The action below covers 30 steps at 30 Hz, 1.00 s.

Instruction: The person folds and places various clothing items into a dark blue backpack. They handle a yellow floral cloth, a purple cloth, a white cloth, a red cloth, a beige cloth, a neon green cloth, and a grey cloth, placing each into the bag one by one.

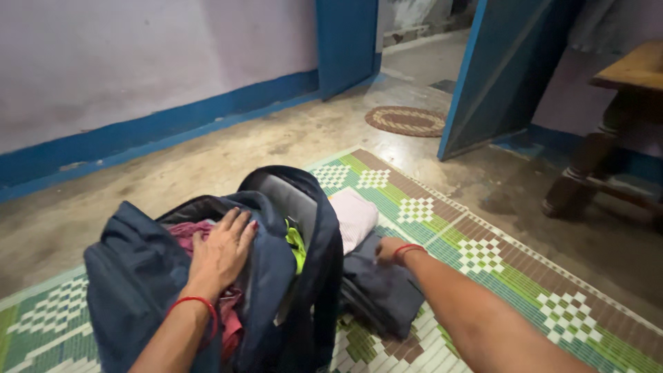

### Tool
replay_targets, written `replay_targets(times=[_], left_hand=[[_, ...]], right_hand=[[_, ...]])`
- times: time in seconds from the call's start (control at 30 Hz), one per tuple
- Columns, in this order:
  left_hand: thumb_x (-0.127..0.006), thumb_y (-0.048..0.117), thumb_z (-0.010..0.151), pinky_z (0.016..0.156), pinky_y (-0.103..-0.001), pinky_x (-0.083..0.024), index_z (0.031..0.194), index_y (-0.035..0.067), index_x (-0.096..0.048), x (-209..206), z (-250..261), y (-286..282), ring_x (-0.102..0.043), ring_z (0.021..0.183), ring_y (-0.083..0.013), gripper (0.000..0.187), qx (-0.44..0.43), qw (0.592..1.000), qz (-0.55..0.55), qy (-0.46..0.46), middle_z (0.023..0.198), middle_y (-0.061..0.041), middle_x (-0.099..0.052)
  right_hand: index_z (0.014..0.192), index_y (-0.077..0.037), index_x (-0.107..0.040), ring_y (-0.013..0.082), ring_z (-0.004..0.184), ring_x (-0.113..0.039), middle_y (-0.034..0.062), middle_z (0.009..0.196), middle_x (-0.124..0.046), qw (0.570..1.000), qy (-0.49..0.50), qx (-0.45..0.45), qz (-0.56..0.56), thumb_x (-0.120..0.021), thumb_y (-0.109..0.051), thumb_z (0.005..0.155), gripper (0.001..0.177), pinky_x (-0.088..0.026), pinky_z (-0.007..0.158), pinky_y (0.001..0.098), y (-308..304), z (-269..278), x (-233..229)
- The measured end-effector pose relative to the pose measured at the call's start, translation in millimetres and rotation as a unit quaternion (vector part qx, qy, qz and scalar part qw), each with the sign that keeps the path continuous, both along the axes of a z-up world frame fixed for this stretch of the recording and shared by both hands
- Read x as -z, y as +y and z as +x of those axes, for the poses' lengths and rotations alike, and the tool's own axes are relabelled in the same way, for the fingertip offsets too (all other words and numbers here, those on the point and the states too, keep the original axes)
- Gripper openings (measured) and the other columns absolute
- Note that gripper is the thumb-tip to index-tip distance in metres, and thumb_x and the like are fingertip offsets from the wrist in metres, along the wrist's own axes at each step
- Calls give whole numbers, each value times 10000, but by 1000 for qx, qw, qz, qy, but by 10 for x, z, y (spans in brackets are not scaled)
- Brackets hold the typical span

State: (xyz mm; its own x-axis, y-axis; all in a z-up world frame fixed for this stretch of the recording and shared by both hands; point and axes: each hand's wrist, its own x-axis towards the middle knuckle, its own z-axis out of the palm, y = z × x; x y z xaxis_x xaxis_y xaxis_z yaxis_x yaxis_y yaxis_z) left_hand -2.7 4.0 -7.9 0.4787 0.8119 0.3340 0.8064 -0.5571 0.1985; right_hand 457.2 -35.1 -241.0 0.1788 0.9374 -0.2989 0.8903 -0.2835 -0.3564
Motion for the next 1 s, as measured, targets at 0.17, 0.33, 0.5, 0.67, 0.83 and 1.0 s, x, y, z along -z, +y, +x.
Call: replay_targets(times=[0.17, 0.33, 0.5, 0.67, 0.83, 1.0], left_hand=[[-373, 485, 1021, 1105, -683, -278, 1468, 210, -506, -13, 47, -60, -474, 1394, -235, 541, -2, 1000, -1, -22, 1585, -26, -429], [-384, 463, 1024, 1106, -675, -286, 1461, 210, -516, 23, 61, -41, -487, 1389, -233, 522, 1, 1000, 16, -15, 1577, -31, -444], [-399, 448, 1008, 1099, -671, -284, 1456, 212, -524, 46, 81, -22, -495, 1376, -236, 522, -1, 1000, 21, -19, 1566, -35, -453], [-397, 454, 1017, 1085, -675, -282, 1453, 191, -530, 60, 79, 8, -501, 1361, -254, 526, 4, 999, 17, -35, 1562, -48, -460], [-384, 474, 1022, 1095, -674, -283, 1438, 200, -547, 20, 112, -19, -513, 1361, -241, 524, -2, 999, 0, -42, 1556, -34, -474], [-378, 462, 1019, 1096, -673, -282, 1442, 193, -545, 31, 141, -15, -513, 1361, -242, 529, 6, 999, 13, -30, 1559, -43, -469]], right_hand=[[1374, -68, -604, 355, 1310, -594, 223, 1397, -620, 1000, -25, 10, 5, -916, -635, 650, 971, -490, 1088, 417, -55, -552, -122], [1587, -337, -282, 453, 1371, -480, 227, 1520, -429, 995, -8, 70, -66, -824, -569, 733, 1039, -447, 1114, 520, -365, -1323, -545], [1487, -265, -366, 471, 1321, -497, 226, 1445, -480, 987, -132, 85, -43, -709, -410, 865, 724, -456, 1064, 564, -413, -1722, -404], [1268, -145, -633, 421, 1169, -662, 210, 1223, -709, 996, -58, 55, 50, -569, -177, 933, 343, -537, 988, 512, -173, -1192, 43], [1108, -148, -760, 421, 1096, -671, 252, 1090, -722, 982, 26, 79, 169, -577, -101, 796, 365, -521, 985, 493, -15, -562, 298], [1122, -124, -762, 433, 1129, -652, 267, 1124, -706, 978, 41, 139, 151, -612, -164, 801, 357, -505, 1000, 502, -66, -249, 252]])
